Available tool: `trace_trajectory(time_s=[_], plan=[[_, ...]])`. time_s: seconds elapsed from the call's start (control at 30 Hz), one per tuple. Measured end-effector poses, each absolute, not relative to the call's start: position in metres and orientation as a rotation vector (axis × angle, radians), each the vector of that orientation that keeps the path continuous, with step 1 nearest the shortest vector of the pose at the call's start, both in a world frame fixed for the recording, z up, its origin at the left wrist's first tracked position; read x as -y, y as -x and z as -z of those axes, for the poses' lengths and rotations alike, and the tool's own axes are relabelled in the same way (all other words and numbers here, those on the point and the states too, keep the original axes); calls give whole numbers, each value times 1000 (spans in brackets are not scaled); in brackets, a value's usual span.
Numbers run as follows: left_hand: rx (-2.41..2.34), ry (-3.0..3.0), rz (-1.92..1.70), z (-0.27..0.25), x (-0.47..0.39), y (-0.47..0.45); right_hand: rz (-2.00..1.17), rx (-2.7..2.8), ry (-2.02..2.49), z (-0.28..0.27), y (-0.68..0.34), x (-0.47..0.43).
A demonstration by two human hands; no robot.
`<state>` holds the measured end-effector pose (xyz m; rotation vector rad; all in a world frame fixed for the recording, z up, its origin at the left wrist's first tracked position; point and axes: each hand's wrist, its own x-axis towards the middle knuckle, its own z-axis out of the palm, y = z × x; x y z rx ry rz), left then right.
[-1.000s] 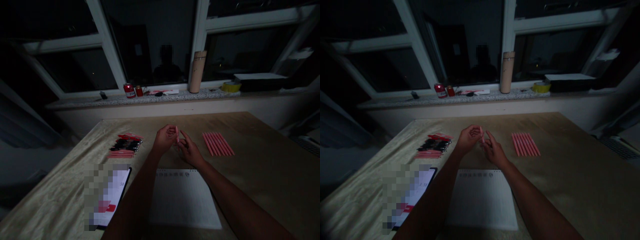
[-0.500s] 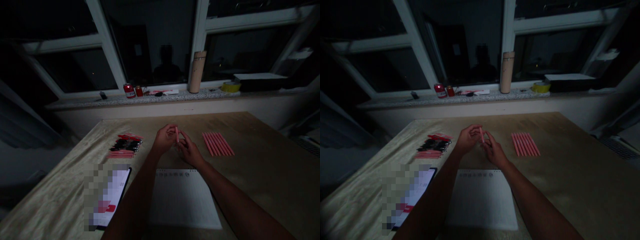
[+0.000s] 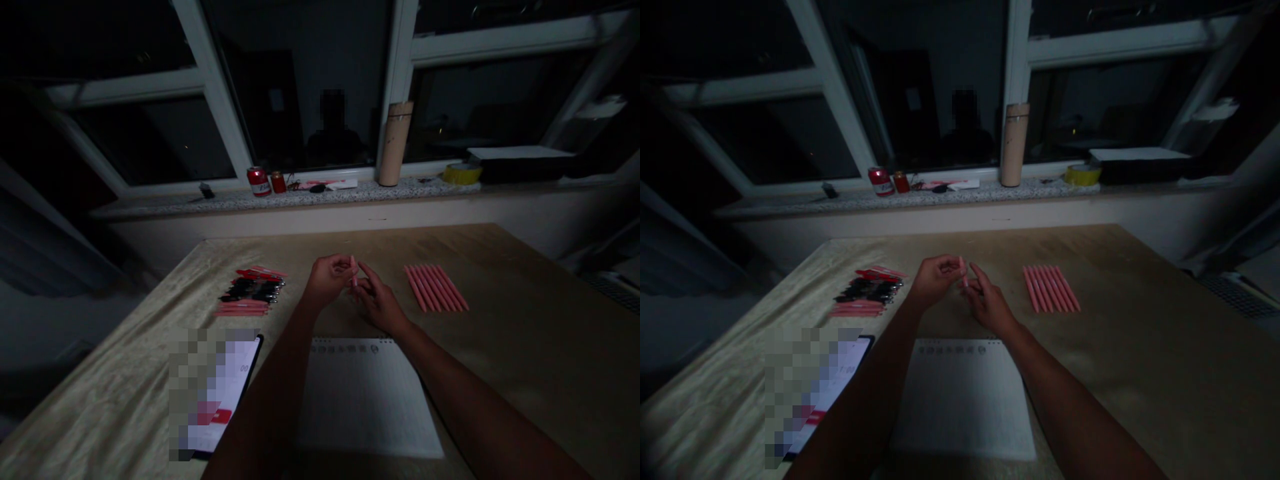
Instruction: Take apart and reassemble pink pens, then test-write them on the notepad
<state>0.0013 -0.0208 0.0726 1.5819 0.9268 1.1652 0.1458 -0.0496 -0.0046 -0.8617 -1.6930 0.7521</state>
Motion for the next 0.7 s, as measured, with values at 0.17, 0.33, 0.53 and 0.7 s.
trace_trajectory(time_s=[0.17,0.33,0.53,0.7], plan=[[-1027,-1599,-1194,-74,23,-4,-727,1669,877,6,-145,49],[-1143,-1688,-1215,-75,25,-3,-707,1686,886,4,-145,49],[-1075,-1686,-1210,-75,26,-2,-697,1719,886,4,-147,50],[-1088,-1659,-1199,-75,25,-3,-689,1715,883,4,-147,49]])
